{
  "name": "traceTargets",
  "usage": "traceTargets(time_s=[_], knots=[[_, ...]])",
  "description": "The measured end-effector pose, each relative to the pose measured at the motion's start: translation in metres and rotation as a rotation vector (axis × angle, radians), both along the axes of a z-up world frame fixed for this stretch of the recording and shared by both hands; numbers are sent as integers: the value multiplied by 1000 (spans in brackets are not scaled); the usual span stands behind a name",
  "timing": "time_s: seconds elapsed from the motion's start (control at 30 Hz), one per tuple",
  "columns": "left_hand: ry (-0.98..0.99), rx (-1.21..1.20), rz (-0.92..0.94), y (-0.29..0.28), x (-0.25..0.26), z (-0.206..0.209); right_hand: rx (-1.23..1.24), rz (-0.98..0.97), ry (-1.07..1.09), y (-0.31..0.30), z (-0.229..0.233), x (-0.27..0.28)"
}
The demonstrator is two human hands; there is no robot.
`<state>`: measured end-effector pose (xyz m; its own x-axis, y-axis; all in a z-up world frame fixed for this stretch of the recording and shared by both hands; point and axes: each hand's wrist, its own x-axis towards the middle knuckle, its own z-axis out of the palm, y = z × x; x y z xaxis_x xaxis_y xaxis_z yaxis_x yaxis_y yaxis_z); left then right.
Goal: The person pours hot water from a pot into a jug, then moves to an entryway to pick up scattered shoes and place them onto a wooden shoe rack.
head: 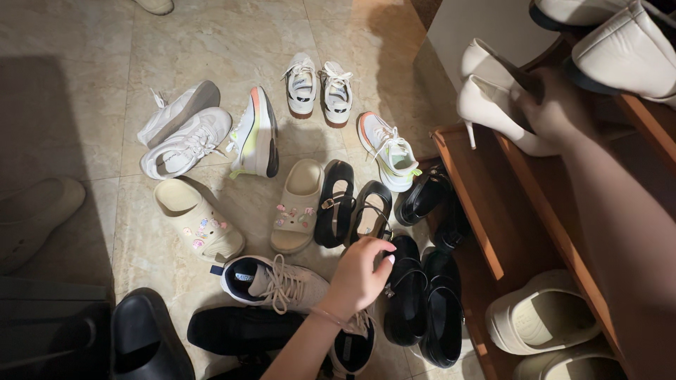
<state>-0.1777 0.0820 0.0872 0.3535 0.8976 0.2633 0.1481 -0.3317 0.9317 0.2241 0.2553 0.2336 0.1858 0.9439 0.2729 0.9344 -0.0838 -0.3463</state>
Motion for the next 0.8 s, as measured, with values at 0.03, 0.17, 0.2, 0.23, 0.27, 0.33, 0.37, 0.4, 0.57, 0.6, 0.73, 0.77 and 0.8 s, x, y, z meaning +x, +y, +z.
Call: traceTargets(time_s=[0.03,0.17,0.2,0.23,0.27,0.33,0.37,0.4,0.57,0.6,0.73,0.77,0.8], knots=[[1,-25,9,1,-1,0,15,17,-6,-7,3,-11],[-12,-132,26,7,-2,0,122,119,-434,-36,0,-60],[-11,-122,34,8,1,-1,154,152,-645,-38,-2,-66],[-8,-113,41,8,3,-1,171,137,-625,-37,-5,-67],[-5,-103,47,8,5,-2,189,121,-605,-33,-15,-69],[-13,-104,31,6,8,-3,221,96,-538,-26,-31,-58],[-19,-107,28,5,8,-4,234,92,-491,-23,-37,-49],[-20,-106,22,5,8,-4,246,88,-444,-21,-41,-40],[32,-110,35,5,-3,-8,284,178,-285,-9,-41,-14],[15,-133,30,3,-3,-7,259,190,-284,-10,-38,-11],[-10,-191,20,5,-6,-3,126,253,-366,-16,-29,-19],[-2,-204,16,4,-7,-2,107,231,-355,-18,-26,-26],[10,-202,14,4,-7,-2,87,208,-344,-19,-24,-32]])
